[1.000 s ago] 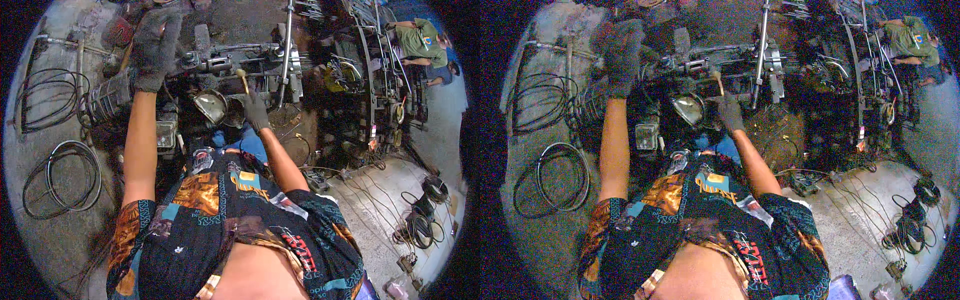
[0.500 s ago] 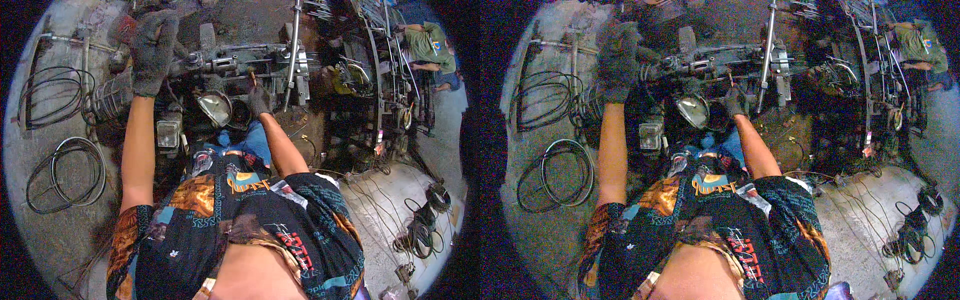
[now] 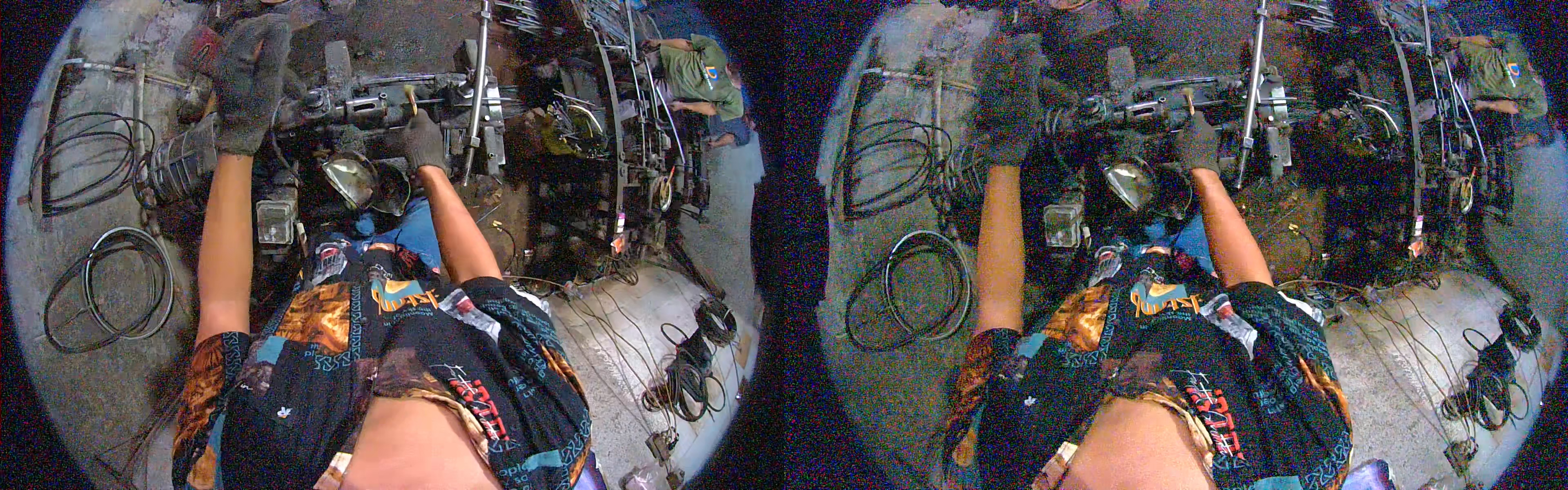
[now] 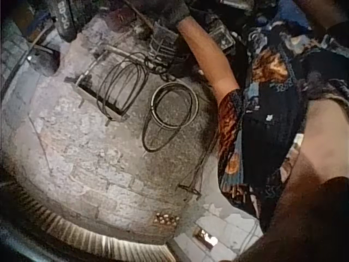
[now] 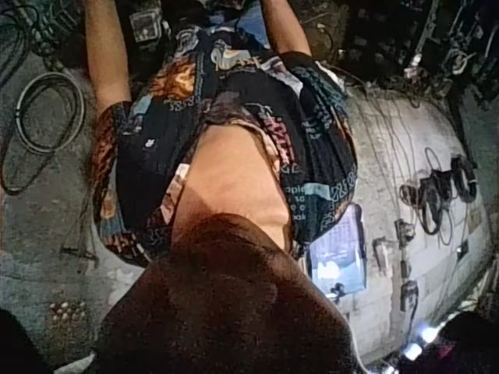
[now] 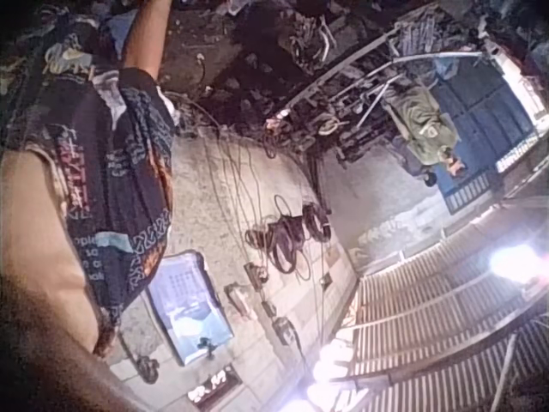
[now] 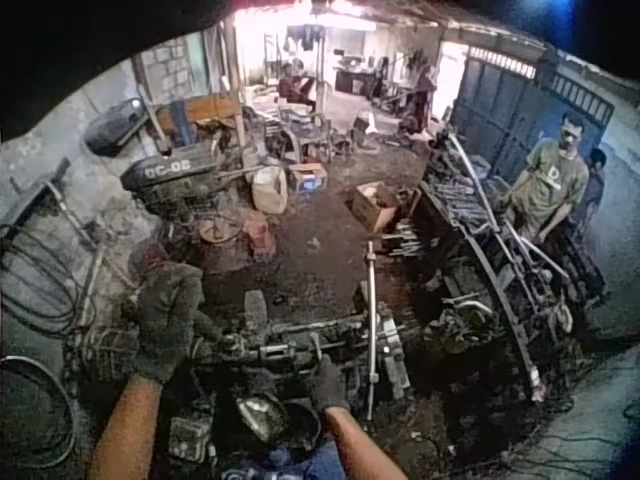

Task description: Operating a metal lathe or turning machine in a fabrication workshop.

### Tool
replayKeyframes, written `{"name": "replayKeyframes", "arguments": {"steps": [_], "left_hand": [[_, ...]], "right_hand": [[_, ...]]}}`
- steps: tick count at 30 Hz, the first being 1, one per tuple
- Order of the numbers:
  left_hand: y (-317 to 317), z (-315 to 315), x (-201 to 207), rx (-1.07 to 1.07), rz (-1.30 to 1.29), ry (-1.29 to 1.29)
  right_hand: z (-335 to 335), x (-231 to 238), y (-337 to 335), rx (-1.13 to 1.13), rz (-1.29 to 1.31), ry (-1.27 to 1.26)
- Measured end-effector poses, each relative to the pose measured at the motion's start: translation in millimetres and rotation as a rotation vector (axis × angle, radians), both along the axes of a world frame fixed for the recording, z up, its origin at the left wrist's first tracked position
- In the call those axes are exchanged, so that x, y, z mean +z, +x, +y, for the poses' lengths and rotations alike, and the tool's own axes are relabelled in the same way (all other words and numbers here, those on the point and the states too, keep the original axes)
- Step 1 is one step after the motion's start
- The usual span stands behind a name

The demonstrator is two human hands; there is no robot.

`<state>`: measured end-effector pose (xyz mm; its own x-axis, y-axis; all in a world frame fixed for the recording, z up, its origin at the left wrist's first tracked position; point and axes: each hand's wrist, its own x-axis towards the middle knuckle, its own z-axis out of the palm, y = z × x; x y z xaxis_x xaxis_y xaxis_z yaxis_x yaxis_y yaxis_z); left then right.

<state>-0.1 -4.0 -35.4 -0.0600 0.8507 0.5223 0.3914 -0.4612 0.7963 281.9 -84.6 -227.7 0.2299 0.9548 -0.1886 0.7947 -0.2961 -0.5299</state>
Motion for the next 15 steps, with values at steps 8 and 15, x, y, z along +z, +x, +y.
{"name": "replayKeyframes", "arguments": {"steps": [8, 15], "left_hand": [[7.5, -9.0, -1.2, -0.049, -0.207, -0.113], [-0.8, 7.8, -10.9, 0.057, 0.102, 0.117]], "right_hand": [[-43.1, 22.9, 3.0, 0.152, 0.072, -0.037], [0.2, 10.4, 10.0, 0.055, 0.019, -0.015]]}}
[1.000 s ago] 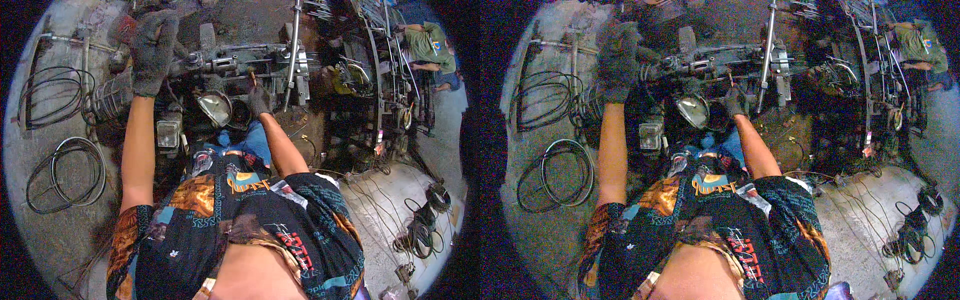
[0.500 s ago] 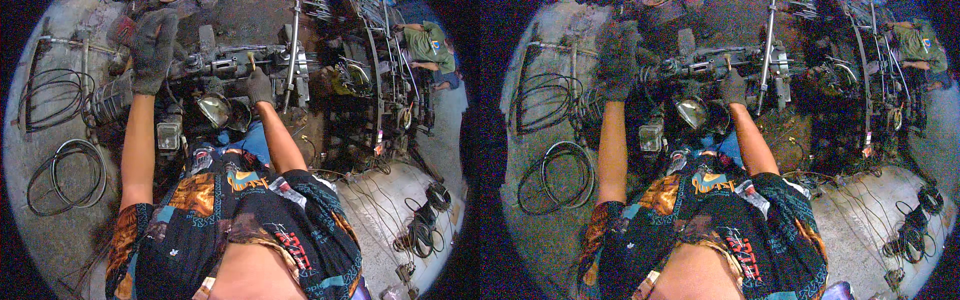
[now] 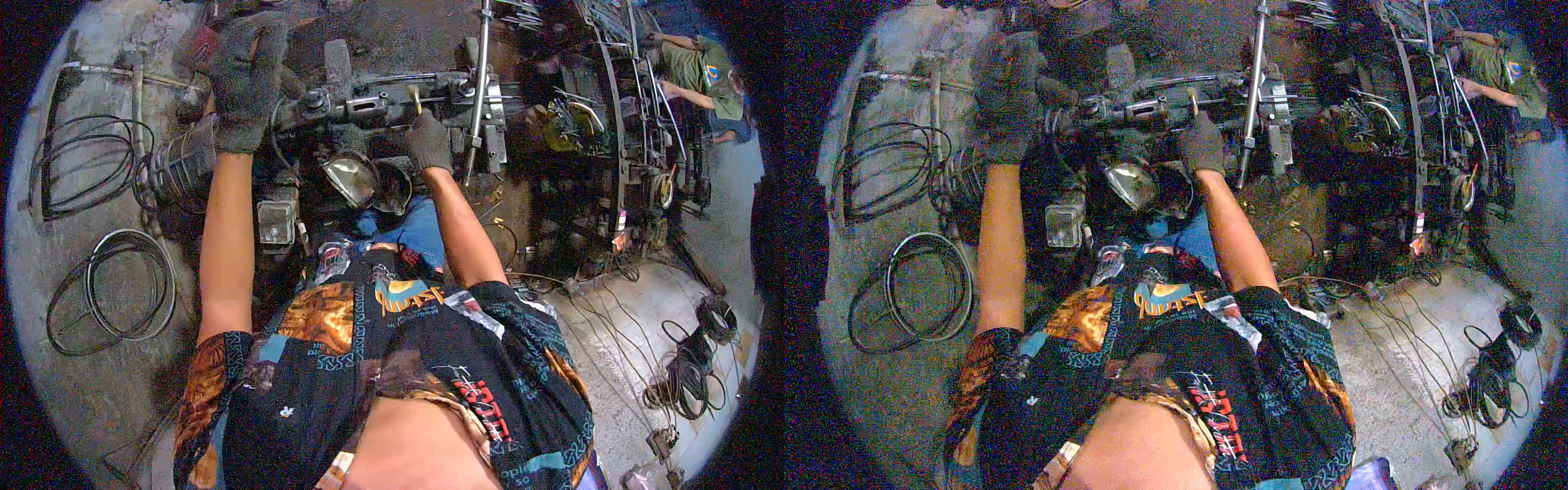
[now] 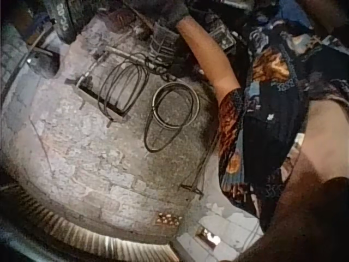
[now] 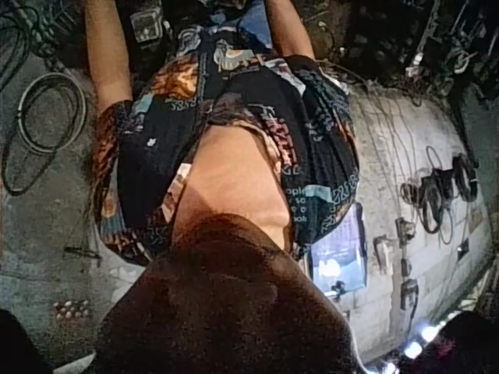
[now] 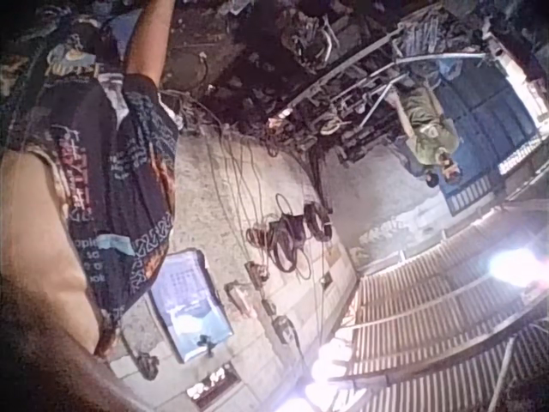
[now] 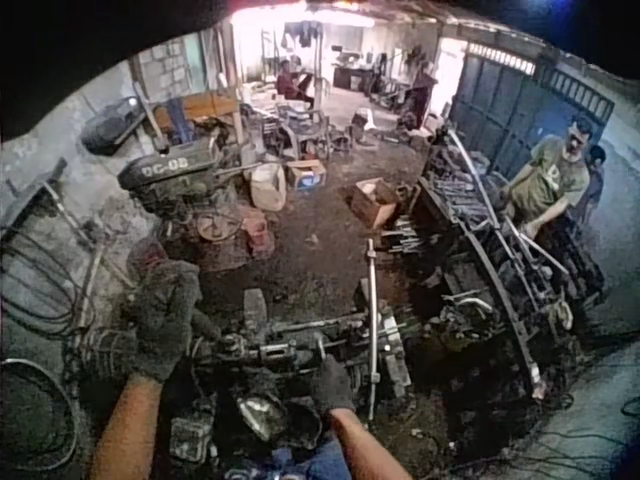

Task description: Operating a metal lathe or turning machine in a fabrication workshop.

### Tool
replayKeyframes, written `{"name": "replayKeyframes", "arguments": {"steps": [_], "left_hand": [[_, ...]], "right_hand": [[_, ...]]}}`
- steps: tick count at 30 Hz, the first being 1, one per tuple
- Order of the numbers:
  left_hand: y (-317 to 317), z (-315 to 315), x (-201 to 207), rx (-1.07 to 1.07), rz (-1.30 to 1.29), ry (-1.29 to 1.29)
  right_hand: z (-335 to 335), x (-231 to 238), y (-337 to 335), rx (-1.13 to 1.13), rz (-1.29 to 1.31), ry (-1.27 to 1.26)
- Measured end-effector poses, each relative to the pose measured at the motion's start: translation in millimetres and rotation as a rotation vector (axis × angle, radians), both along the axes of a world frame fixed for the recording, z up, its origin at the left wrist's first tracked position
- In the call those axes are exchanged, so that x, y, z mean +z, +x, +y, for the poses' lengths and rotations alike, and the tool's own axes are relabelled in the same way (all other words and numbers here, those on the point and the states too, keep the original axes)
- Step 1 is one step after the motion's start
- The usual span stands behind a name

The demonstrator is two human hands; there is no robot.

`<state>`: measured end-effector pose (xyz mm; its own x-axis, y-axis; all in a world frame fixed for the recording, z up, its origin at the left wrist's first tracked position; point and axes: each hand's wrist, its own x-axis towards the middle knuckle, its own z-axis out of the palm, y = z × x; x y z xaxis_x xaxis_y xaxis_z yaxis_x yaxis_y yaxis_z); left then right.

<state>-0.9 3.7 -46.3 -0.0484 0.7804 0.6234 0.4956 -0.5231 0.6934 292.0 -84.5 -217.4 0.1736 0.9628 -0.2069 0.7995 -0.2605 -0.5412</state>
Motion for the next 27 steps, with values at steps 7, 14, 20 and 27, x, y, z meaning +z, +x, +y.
{"name": "replayKeyframes", "arguments": {"steps": [7, 14, 20, 27], "left_hand": [[0.5, -4.5, 2.8, -0.001, -0.045, -0.033], [-6.4, -13.2, 1.4, 0.006, -0.177, -0.192], [-3.5, -14.9, -4.3, -0.091, -0.469, -0.352], [-2.3, -6.7, -2.2, -0.006, -0.112, -0.086]], "right_hand": [[4.3, 13.0, -6.7, 0.065, -0.045, 0.014], [-42.5, -36.9, 3.0, 0.004, 0.005, -0.019], [-0.1, -3.6, 0.7, 0.039, -0.035, -0.023], [13.8, -9.7, 1.8, 0.030, -0.094, 0.026]]}}
